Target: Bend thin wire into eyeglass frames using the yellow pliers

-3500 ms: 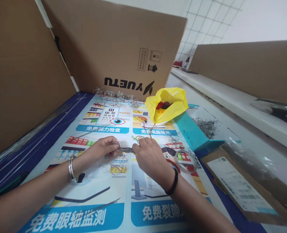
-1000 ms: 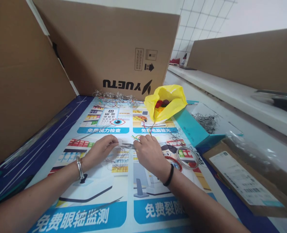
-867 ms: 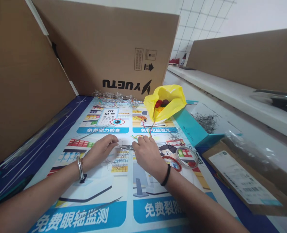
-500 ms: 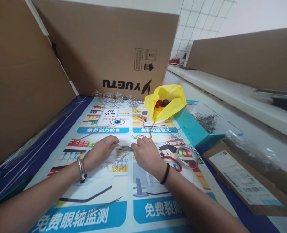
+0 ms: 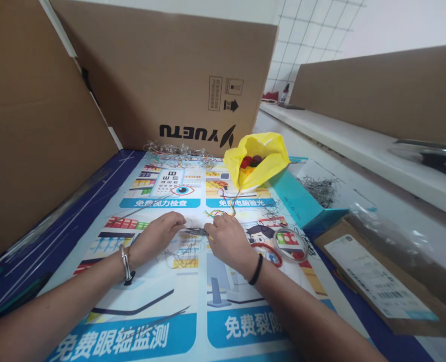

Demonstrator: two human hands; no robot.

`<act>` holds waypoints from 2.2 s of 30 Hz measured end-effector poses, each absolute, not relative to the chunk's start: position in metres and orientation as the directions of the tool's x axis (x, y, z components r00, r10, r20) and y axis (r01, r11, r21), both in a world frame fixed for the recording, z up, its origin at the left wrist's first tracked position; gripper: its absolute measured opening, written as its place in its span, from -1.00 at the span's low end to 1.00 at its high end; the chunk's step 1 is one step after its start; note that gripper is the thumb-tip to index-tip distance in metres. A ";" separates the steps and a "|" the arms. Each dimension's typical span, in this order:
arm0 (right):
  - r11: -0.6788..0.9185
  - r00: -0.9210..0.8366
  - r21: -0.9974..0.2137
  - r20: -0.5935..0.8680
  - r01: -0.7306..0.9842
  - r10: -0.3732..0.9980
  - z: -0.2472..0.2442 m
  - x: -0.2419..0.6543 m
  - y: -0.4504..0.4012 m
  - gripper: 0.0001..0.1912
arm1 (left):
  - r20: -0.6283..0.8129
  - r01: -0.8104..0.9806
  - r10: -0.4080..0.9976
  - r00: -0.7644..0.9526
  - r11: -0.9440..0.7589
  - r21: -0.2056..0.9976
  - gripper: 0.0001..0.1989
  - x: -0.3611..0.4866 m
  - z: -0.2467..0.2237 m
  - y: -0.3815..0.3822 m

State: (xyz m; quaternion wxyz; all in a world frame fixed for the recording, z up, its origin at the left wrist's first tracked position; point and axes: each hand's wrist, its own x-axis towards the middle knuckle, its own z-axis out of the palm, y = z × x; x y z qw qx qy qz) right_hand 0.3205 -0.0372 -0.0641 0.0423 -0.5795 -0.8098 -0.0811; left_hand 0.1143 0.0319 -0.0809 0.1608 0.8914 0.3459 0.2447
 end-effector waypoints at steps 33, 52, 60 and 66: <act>0.290 -0.293 0.041 0.116 0.956 0.949 -0.064 0.320 -0.039 -0.84 | 0.327 0.397 0.699 0.636 -0.659 0.639 -0.90 0.113 -0.072 0.029; 0.369 -0.363 -0.084 0.081 0.926 0.928 -0.061 0.330 -0.035 -0.88 | 0.414 0.202 0.697 0.585 -0.620 0.758 -0.91 0.112 -0.066 0.030; 0.332 -0.336 0.056 0.106 0.942 0.936 -0.060 0.324 -0.039 -0.85 | 0.386 0.220 0.700 0.600 -0.609 0.762 -0.89 0.112 -0.067 0.029; 0.319 -0.321 0.039 0.087 0.947 0.943 -0.063 0.323 -0.039 -0.83 | 0.368 0.222 0.732 0.574 -0.572 0.790 -0.90 0.113 -0.068 0.031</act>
